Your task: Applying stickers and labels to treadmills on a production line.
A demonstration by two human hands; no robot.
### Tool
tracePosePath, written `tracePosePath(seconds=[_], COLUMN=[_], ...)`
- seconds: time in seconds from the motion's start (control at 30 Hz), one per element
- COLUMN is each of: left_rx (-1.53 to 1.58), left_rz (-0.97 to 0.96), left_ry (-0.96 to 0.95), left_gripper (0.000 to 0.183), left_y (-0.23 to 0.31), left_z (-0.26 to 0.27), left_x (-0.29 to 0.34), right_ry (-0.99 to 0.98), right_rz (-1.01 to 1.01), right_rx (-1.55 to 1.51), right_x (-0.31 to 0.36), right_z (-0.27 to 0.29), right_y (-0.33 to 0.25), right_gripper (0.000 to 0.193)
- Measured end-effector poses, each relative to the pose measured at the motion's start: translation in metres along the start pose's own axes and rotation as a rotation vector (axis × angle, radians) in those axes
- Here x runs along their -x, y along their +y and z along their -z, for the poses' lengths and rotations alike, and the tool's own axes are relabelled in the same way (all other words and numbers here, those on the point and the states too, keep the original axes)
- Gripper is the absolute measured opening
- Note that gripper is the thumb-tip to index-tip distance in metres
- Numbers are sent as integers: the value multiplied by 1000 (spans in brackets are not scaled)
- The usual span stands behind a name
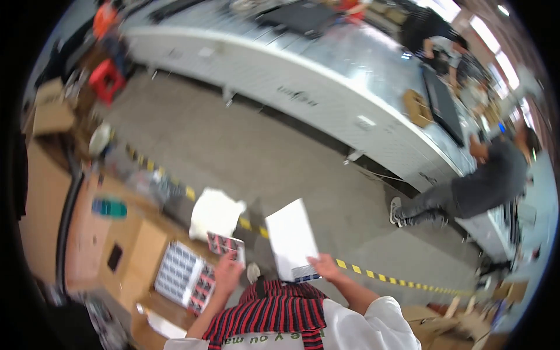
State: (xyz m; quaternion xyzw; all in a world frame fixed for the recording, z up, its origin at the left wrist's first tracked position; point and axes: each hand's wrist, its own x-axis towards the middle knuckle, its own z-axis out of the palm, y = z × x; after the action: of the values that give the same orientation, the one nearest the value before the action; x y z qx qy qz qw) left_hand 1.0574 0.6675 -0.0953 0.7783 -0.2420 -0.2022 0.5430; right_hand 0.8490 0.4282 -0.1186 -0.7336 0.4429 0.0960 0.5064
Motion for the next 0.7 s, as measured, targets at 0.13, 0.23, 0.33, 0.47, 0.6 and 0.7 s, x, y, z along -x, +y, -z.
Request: tracePosePath(seconds=[0.13, 0.23, 0.33, 0.47, 0.6, 0.7], left_rx=[-46, -108, -205, -253, -208, -160], left_rz=[-585, -797, -926, -1144, -1422, -1441], left_ry=[-537, -814, -1038, -1285, -1448, -1561], left_gripper=[11, 9, 10, 12, 19, 32], left_y=[83, 109, 141, 182, 226, 279], left_z=[-75, -141, -205, -312, -421, -485], left_x=[-19, -9, -2, 20, 50, 78], right_ry=[-50, 61, 257, 545, 826, 1048], right_rz=[-76, -1, 55, 16, 133, 120], right_rx=[-668, -990, -1203, -1293, -1178, -935], right_x=[31, 64, 93, 143, 176, 205], right_z=[6, 48, 91, 156, 202, 253], right_y=[-13, -2, 42, 97, 177, 226], right_gripper=[31, 31, 35, 48, 33, 22])
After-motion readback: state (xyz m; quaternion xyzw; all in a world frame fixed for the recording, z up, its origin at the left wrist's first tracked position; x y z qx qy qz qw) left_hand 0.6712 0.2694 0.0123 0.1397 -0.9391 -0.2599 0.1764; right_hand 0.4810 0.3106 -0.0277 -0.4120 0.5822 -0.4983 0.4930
